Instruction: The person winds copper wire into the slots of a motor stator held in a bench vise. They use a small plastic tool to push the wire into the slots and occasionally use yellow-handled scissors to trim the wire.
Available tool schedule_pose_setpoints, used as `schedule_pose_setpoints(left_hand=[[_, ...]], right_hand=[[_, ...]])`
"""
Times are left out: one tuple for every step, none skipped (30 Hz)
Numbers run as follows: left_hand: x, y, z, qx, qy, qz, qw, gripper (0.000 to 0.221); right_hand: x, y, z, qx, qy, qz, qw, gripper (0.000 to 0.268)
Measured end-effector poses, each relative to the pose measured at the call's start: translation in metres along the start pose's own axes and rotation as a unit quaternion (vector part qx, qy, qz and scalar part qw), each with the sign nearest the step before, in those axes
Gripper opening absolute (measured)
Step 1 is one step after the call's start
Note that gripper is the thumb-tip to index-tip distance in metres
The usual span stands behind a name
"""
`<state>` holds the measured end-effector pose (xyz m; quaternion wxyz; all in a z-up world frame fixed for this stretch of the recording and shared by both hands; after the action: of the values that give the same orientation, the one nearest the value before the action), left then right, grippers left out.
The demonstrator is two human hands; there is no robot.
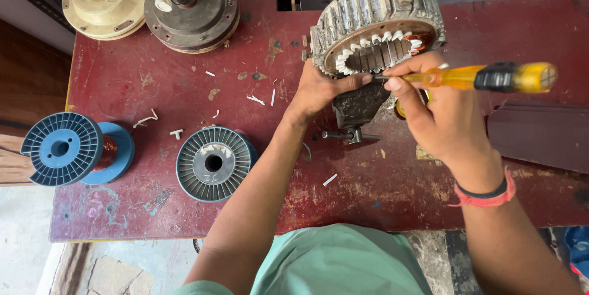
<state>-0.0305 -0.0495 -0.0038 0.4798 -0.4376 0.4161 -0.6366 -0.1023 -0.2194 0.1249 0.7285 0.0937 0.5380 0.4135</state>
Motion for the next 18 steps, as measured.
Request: schedule_pose_setpoints(left_hand=[[0.001,0.001,0.001,0.001,-0.001,-0.007,1.000,0.048],[0.002,0.001,0.001,0.002,-0.002,-0.014,1.000,0.047],[0.002,0.002,0.002,0.002,-0.003,-0.010,1.000,0.048],[0.002,0.002,0.002,0.002,-0.003,-0.006,1.000,0.049],[0.002,0.003,0.003,0.002,-0.004,-0.001,1.000,0.050],[0.002,0.002,0.003,0.012,-0.004,0.005,1.000,0.050],[0.001,0.002,0.003,0.021,-0.003,0.011,1.000,0.051],[0.001,0.001,0.003,0.031,-0.003,0.017,0.999,0.052],[0.001,0.001,0.002,0.036,0.000,0.018,0.999,0.051],[0.000,0.000,0.002,0.041,0.003,0.020,0.999,0.051],[0.001,-0.001,0.002,0.047,0.007,0.021,0.999,0.051],[0.001,-0.001,0.002,0.042,0.007,0.033,0.999,0.051],[0.001,-0.001,0.002,0.036,0.008,0.046,0.998,0.050],[0.001,-0.001,0.002,0.031,0.009,0.059,0.998,0.050],[0.000,-0.002,0.002,0.030,0.011,0.068,0.997,0.049],[-0.001,-0.003,0.002,0.030,0.014,0.078,0.996,0.049],[-0.001,-0.003,0.002,0.028,0.017,0.086,0.996,0.049],[0.000,-0.003,0.002,0.029,0.022,0.071,0.997,0.049]], right_hand=[[0.002,-0.004,-0.003,0.030,0.003,0.018,0.999,0.021],[0.000,-0.001,-0.006,-0.020,-0.024,0.020,0.999,0.020],[-0.002,0.001,-0.009,-0.071,-0.050,0.022,0.996,0.019],[-0.004,0.001,-0.015,-0.121,-0.076,0.025,0.989,0.018],[-0.007,-0.008,-0.019,-0.099,-0.115,0.110,0.982,0.020],[-0.012,-0.019,-0.024,-0.077,-0.153,0.195,0.966,0.021],[-0.015,-0.034,-0.029,-0.054,-0.189,0.278,0.940,0.023],[-0.019,-0.049,-0.033,-0.030,-0.214,0.291,0.932,0.018],[-0.024,-0.066,-0.039,-0.005,-0.239,0.303,0.922,0.013],[-0.023,-0.085,-0.042,0.039,-0.244,0.291,0.924,0.010],[-0.022,-0.103,-0.045,0.083,-0.248,0.278,0.924,0.007],[-0.016,-0.123,-0.045,0.146,-0.231,0.240,0.931,0.007],[-0.009,-0.140,-0.048,0.209,-0.212,0.202,0.933,0.008],[-0.001,-0.154,-0.055,0.273,-0.168,0.146,0.936,0.009],[0.006,-0.166,-0.062,0.333,-0.121,0.090,0.931,0.010],[0.013,-0.175,-0.066,0.368,-0.098,0.072,0.922,0.012],[0.020,-0.182,-0.071,0.403,-0.075,0.051,0.911,0.015],[0.025,-0.188,-0.075,0.436,-0.052,0.031,0.898,0.018]])
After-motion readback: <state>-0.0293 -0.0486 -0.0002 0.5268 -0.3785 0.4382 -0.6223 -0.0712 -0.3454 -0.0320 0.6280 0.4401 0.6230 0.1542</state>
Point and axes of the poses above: each hand's wrist, its own z-axis towards the middle knuckle, its own x-axis out of the palm, y = z × x, the point moved 5 cm from there along z, towards the middle knuckle, and after that the axes turned 3 degrees about -y, right-handed, at the moved point
